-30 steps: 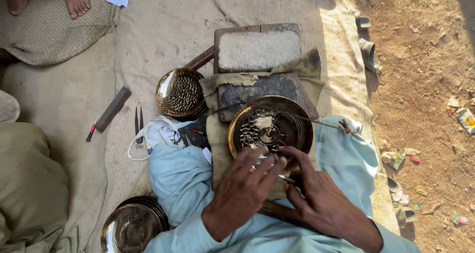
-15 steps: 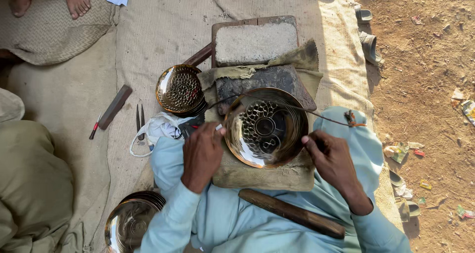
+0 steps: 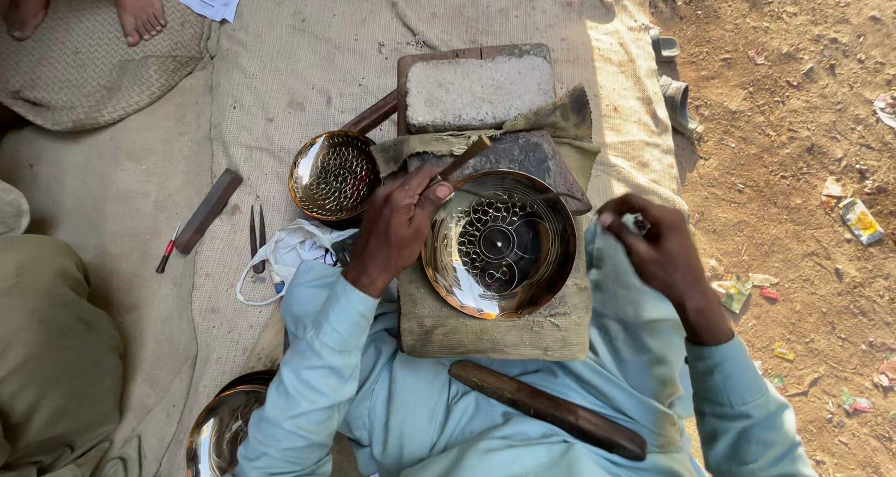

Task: The person uses a hammer and a metal punch to create a decorative pattern on a brass bowl. They repeatedly strike the punch against the bowl's surface to form a textured design.

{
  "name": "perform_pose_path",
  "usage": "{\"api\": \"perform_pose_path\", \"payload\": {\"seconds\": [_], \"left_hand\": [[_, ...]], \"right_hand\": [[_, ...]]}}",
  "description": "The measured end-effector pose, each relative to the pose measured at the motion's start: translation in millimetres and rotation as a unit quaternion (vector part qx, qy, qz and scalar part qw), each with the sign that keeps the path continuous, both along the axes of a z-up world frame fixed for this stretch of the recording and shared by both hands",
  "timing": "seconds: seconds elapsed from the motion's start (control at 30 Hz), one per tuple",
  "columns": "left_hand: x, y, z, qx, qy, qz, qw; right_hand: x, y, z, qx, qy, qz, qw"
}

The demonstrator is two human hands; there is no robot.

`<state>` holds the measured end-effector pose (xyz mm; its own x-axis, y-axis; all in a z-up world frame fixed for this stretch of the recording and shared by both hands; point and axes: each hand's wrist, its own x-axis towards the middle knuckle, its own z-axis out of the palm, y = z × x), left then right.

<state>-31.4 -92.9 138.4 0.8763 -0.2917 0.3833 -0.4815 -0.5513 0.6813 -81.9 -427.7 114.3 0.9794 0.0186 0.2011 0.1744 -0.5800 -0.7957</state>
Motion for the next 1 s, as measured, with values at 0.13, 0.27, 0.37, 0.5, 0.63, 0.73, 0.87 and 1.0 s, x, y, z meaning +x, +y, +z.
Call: {"api": "perform_pose_path", "payload": {"seconds": [0.13,0.27,0.37,0.5,0.63,0.73,0.87,1.0], "left_hand": [[4,6,-6,-0.008,0.047,0.017,0.999],[-6,20,-14,-0.058,0.070,0.026,0.996],[-23,25,-20,-0.068,0.055,0.060,0.994],[-45,28,-21,-0.180,0.098,0.095,0.974],[-57,30,-23,-0.358,0.239,0.009,0.903],[-62,20,-27,-0.347,0.309,-0.060,0.883],[-63,-17,-36,-0.317,0.346,-0.079,0.880],[-57,-41,-35,-0.295,0.360,-0.095,0.880]], "right_hand": [[23,-8,-6,0.033,-0.029,-0.012,0.999],[34,-2,-11,-0.015,0.008,0.034,0.999],[13,-2,-18,0.019,-0.010,0.021,1.000],[-44,-12,-29,-0.082,-0.138,-0.070,0.985],[-111,-5,-48,-0.080,0.338,-0.017,0.938],[-139,13,-66,-0.238,0.341,0.206,0.886],[-154,50,-96,-0.314,0.268,0.257,0.874],[-152,59,-102,-0.252,0.086,0.285,0.921]]}}
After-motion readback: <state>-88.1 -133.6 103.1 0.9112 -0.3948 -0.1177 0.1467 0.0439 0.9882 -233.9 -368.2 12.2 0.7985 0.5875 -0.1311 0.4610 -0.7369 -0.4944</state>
